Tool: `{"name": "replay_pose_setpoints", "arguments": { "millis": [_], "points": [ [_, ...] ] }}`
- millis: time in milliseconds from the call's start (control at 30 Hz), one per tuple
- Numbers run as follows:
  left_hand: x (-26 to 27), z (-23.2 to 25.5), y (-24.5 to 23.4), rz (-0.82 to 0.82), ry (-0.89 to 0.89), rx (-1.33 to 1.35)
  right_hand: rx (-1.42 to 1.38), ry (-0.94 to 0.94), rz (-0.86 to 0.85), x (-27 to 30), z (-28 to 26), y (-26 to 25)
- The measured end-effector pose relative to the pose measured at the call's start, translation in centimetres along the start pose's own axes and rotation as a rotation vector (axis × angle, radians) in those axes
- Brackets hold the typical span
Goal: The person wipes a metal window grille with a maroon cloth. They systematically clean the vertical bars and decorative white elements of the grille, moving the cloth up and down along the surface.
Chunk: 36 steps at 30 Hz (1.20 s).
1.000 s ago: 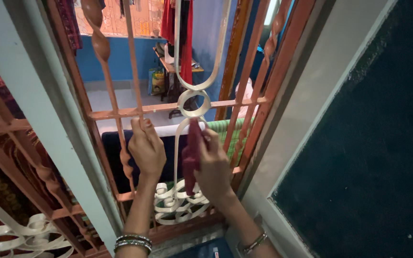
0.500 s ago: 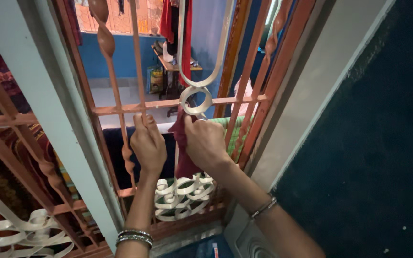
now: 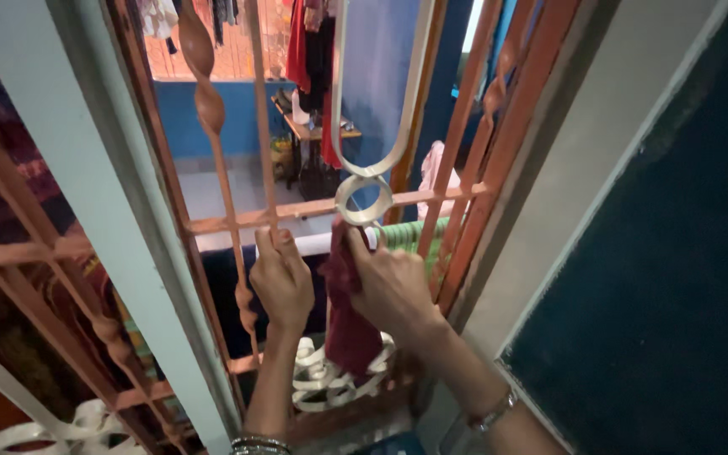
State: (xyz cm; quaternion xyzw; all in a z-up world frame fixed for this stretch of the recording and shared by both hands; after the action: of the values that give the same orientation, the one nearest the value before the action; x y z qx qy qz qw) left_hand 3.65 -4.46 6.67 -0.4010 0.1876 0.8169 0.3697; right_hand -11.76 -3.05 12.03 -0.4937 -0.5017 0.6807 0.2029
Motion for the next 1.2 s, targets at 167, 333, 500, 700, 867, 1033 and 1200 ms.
{"name": "replay_pose_setpoints", "arguments": {
  "millis": [167,333,500,700,867,1033,1200],
  "points": [
    [0.3,-0.1,-0.1,0.01,0.014,-0.019,0.017,0.004,-0.03,-1.3,0.1,1.2],
    [0.3,-0.5,-0.1,-0.033,-0.036,0.014,0.022,0.07,-0.007,1.3,-0.6,1.0],
    [0.0,0.0,-0.3,-0.012,-0.007,0.019,-0.129,0.154,-0.046,5.4,1.6,2.8],
    [0.0,-0.2,-0.2,-0.029,-0.043,0.032,-1.124,0.334,0.094,8.3,7.9,9.8],
    [0.3,-0.2,-0.1,0.0,0.006,-0.035,-1.592,0.439,0.298,4.8,8.1,15.8],
    [0.3,-0.4,0.0,0.001,-0.006,-0.02,-1.746,0.505,0.541,-0.2,6.5,16.2],
    [0.2,-0.7,0.1,0.005,-0.038,-0.013,-1.164,0.299,0.813,-0.1,5.0,12.1]
  ]
}}
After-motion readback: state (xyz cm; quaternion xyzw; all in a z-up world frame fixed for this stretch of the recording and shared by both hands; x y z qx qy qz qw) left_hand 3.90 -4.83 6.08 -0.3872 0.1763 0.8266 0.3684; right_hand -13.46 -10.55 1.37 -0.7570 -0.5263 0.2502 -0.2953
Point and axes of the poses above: each hand's wrist, its own x-axis away from the middle knuckle, its own y-axis out of the palm, z = x × y, the point moved 9 cm from there along -x, towards the middle knuckle, and after that the axes turned 5 degrees about -z, right-handed, at the moved point
